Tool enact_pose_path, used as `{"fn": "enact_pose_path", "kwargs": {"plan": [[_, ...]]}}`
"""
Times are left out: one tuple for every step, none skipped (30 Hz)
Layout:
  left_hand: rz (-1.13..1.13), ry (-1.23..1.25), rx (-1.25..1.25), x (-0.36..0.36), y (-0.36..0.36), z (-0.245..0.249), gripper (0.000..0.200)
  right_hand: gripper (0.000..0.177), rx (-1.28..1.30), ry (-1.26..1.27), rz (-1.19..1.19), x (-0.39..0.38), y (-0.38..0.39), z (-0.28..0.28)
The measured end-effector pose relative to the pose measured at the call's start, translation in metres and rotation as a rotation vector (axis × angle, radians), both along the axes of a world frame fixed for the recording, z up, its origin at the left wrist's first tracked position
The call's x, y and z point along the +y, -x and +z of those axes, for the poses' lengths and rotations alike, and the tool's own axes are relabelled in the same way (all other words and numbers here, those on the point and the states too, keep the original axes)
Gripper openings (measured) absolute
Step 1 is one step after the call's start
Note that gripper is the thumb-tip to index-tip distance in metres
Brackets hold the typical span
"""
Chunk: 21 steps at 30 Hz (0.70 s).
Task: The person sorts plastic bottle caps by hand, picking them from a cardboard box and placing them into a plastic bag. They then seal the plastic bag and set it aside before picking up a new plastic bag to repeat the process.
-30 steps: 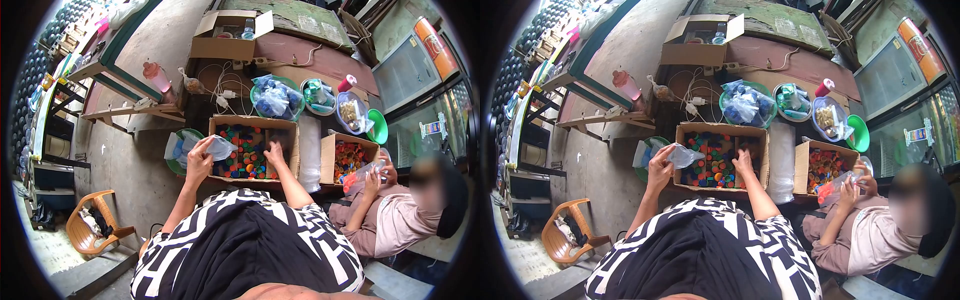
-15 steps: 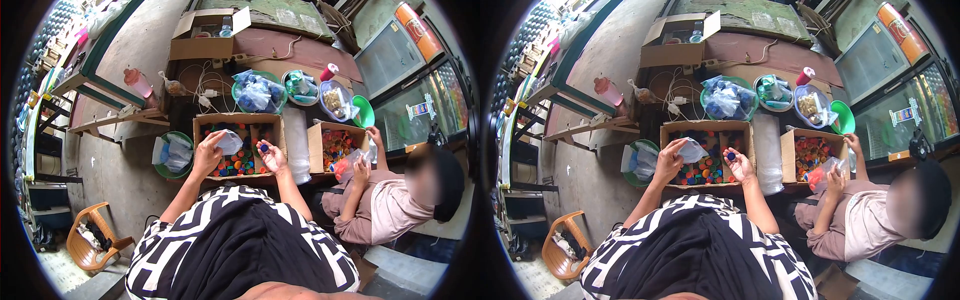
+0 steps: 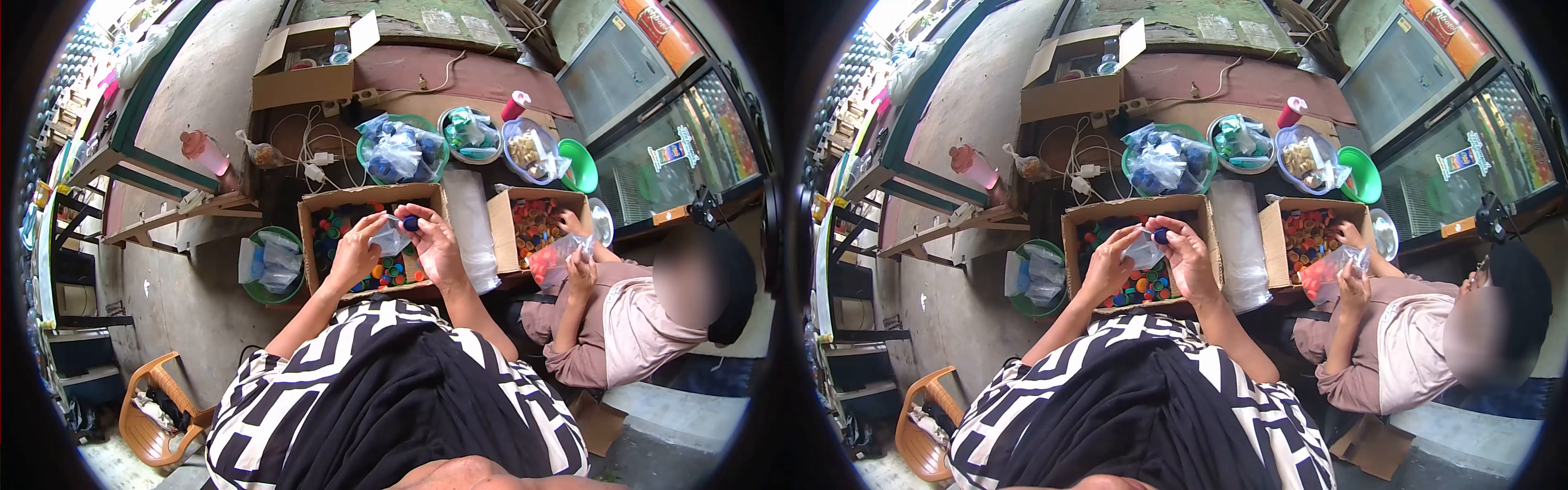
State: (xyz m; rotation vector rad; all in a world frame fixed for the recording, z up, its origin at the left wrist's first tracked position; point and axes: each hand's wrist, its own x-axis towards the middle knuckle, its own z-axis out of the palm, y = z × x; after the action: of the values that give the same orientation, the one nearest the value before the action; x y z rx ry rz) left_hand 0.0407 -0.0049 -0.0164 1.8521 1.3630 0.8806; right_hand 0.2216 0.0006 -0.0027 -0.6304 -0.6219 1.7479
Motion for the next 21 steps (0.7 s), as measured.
{"fn": "enact_pose_path", "kwargs": {"plan": [[0.002,0.003,0.004,0.001,0.0,0.0,0.052,0.031,-0.122,-0.062,0.011,0.0,0.005,0.003],[0.007,-0.007,0.007,0.002,0.0,-0.002,0.052,0.03,-0.212,-0.092,-0.007,-0.002,0.011,0.007],[0.011,-0.015,0.01,0.002,0.001,-0.003,0.052,0.03,-0.209,-0.087,-0.004,-0.001,0.012,0.009],[0.021,-0.014,-0.023,0.002,0.003,-0.003,0.052,0.031,-0.265,-0.12,-0.004,0.0,0.013,0.01],[0.023,-0.007,-0.022,0.003,0.006,-0.002,0.052,0.033,-0.322,-0.153,-0.002,0.003,0.013,0.01],[0.04,-0.011,-0.056,0.003,0.009,-0.002,0.053,0.03,-0.324,-0.164,-0.03,0.008,0.013,0.008],[0.057,-0.014,-0.088,0.004,0.014,-0.002,0.053,0.03,-0.323,-0.158,-0.025,0.014,0.01,0.003],[0.08,-0.006,-0.111,0.005,0.019,-0.008,0.055,0.029,-0.366,-0.155,-0.034,0.022,0.004,-0.005],[0.086,-0.001,-0.108,0.006,0.025,-0.009,0.055,0.028,-0.409,-0.153,-0.042,0.031,0.0,-0.015],[0.116,0.001,-0.12,0.007,0.03,-0.01,0.059,0.025,-0.469,-0.146,-0.063,0.041,-0.003,-0.031],[0.147,0.002,-0.133,0.008,0.033,-0.01,0.064,0.025,-0.467,-0.144,-0.055,0.049,-0.007,-0.053],[0.193,0.122,-0.201,0.008,0.035,-0.001,0.058,0.024,-0.682,-0.092,-0.02,0.056,-0.012,-0.08],[0.2,0.127,-0.198,0.009,0.037,0.002,0.058,0.023,-0.896,-0.038,0.016,0.061,-0.014,-0.1],[0.209,0.128,-0.229,0.01,0.038,0.005,0.06,0.023,-1.055,-0.067,0.058,0.061,-0.013,-0.11],[0.219,0.13,-0.259,0.011,0.04,0.007,0.061,0.023,-1.211,-0.098,0.103,0.059,-0.011,-0.121],[0.218,0.105,-0.247,0.013,0.04,0.01,0.062,0.023,-1.313,-0.227,0.133,0.059,-0.009,-0.139],[0.223,0.111,-0.239,0.014,0.04,0.008,0.062,0.023,-1.41,-0.34,0.181,0.057,-0.009,-0.157],[0.221,0.073,-0.211,0.016,0.04,0.006,0.062,0.024,-1.495,-0.464,0.188,0.055,-0.007,-0.168],[0.217,0.034,-0.183,0.019,0.04,0.006,0.062,0.025,-1.577,-0.59,0.191,0.054,-0.004,-0.178],[0.219,0.081,-0.208,0.02,0.04,0.007,0.061,0.025,-1.569,-0.589,0.194,0.053,-0.001,-0.189],[0.221,0.083,-0.201,0.022,0.039,0.007,0.061,0.025,-1.684,-0.674,0.193,0.054,0.003,-0.196]]}}
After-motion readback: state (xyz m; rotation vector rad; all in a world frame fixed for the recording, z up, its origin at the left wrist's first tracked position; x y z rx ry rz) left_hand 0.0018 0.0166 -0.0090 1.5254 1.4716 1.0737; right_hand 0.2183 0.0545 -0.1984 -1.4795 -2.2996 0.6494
